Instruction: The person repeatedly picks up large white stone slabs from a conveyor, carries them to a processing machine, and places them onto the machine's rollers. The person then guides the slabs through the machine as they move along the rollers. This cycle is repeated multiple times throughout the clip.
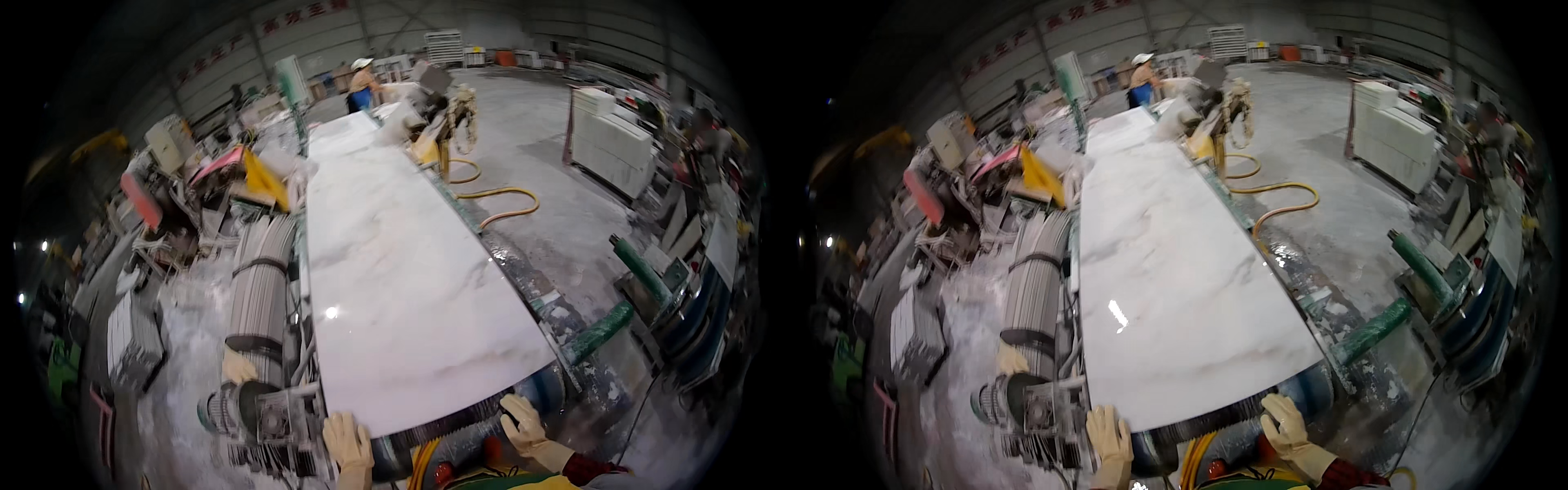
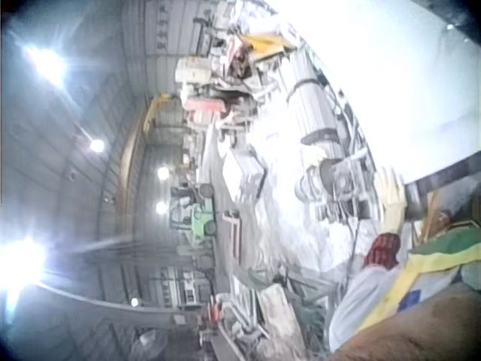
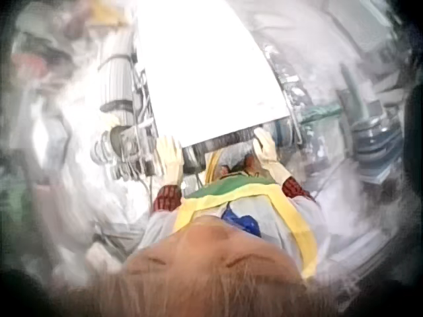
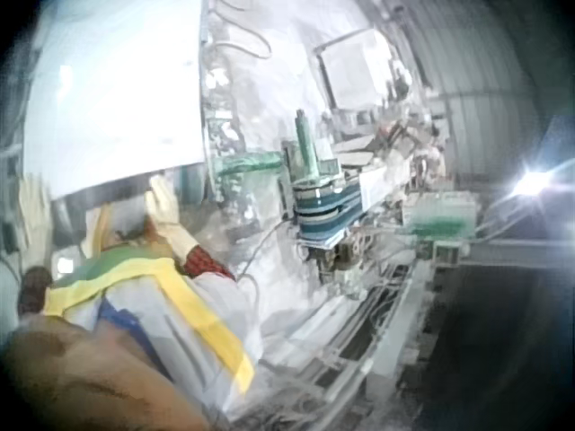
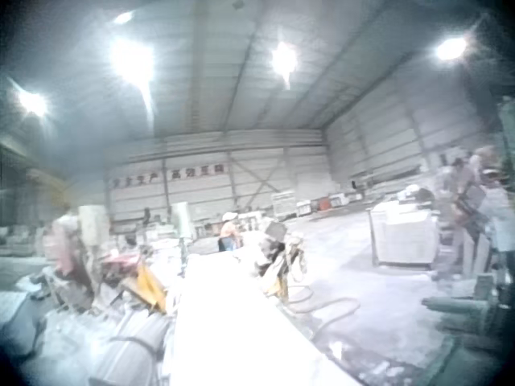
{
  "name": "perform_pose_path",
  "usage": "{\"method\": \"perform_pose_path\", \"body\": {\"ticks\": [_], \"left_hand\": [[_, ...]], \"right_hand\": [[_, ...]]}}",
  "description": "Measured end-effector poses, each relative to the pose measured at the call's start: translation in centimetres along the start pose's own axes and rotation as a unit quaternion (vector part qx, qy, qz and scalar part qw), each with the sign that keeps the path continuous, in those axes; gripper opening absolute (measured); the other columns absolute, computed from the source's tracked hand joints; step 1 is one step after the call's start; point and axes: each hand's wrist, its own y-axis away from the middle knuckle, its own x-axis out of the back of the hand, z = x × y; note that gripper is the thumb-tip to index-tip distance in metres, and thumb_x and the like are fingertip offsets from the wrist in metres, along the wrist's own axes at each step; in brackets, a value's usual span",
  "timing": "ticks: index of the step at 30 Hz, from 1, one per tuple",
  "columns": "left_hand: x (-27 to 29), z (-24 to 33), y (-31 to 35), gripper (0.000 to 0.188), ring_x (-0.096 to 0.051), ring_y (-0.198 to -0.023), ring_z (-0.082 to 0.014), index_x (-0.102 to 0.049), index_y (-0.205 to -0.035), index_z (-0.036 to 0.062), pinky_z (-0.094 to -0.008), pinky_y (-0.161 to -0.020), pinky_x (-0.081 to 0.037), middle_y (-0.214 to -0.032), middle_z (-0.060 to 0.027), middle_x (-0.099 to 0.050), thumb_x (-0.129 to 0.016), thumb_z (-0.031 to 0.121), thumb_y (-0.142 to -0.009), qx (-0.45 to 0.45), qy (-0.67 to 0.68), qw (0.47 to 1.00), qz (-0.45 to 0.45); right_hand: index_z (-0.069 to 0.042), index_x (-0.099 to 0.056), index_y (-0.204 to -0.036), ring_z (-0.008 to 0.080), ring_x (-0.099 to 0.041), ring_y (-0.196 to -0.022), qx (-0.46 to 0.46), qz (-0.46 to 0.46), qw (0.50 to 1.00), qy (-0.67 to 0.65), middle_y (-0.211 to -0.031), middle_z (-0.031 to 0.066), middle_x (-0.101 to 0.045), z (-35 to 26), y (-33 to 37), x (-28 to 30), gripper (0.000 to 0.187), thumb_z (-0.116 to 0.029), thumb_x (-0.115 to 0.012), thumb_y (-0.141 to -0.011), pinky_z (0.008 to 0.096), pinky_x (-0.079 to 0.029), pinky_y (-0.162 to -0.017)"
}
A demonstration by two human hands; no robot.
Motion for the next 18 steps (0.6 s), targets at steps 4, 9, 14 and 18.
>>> {"method": "perform_pose_path", "body": {"ticks": [4, 9, 14, 18], "left_hand": [[-0.6, -1.8, 1.2, 0.051, -0.048, -0.139, -0.0567, -0.063, -0.145, 0.0021, -0.0626, -0.119, -0.034, -0.151, -0.0308, -0.056, -0.064, 0.029, -0.102, -0.013, -0.01, 0.999, 0.035], [-0.3, -2.3, 1.8, 0.048, -0.05, -0.138, -0.0543, -0.064, -0.144, 0.0043, -0.0606, -0.118, -0.037, -0.151, -0.0278, -0.058, -0.066, 0.026, -0.101, -0.022, 0.0, 0.998, 0.057], [1.1, -1.9, 1.8, 0.05, -0.048, -0.142, -0.0557, -0.06, -0.148, 0.0039, -0.0595, -0.121, -0.037, -0.154, -0.0301, -0.055, -0.069, 0.02, -0.102, -0.043, 0.035, 0.997, 0.052], [2.6, -2.3, 2.3, 0.055, -0.046, -0.144, -0.0555, -0.058, -0.152, 0.0053, -0.0586, -0.122, -0.037, -0.156, -0.0301, -0.052, -0.07, 0.02, -0.1, -0.057, 0.042, 0.997, 0.0]], "right_hand": [[0.004, -0.06, -0.147, 0.0371, -0.061, -0.137, -0.334, -0.142, 0.845, -0.392, -0.148, 0.0243, -0.064, 2.3, 2.5, -5.2, 0.05, -0.027, -0.062, -0.108, 0.0472, -0.049, -0.115], [-0.004, -0.046, -0.157, 0.0381, -0.052, -0.146, -0.473, -0.008, 0.652, -0.592, -0.158, 0.0233, -0.051, -1.6, -3.1, -10.9, 0.058, -0.038, -0.059, -0.113, 0.0516, -0.048, -0.12], [-0.001, -0.049, -0.152, 0.0371, -0.066, -0.128, -0.495, 0.136, 0.656, -0.553, -0.141, 0.0195, -0.062, -0.7, -4.8, -14.8, 0.053, -0.023, -0.069, -0.108, 0.0498, -0.06, -0.108], [0.002, -0.049, -0.152, 0.0387, -0.065, -0.129, -0.471, 0.123, 0.66, -0.572, -0.143, 0.0205, -0.062, -0.4, -3.8, -14.9, 0.053, -0.023, -0.068, -0.109, 0.0515, -0.059, -0.11]]}}
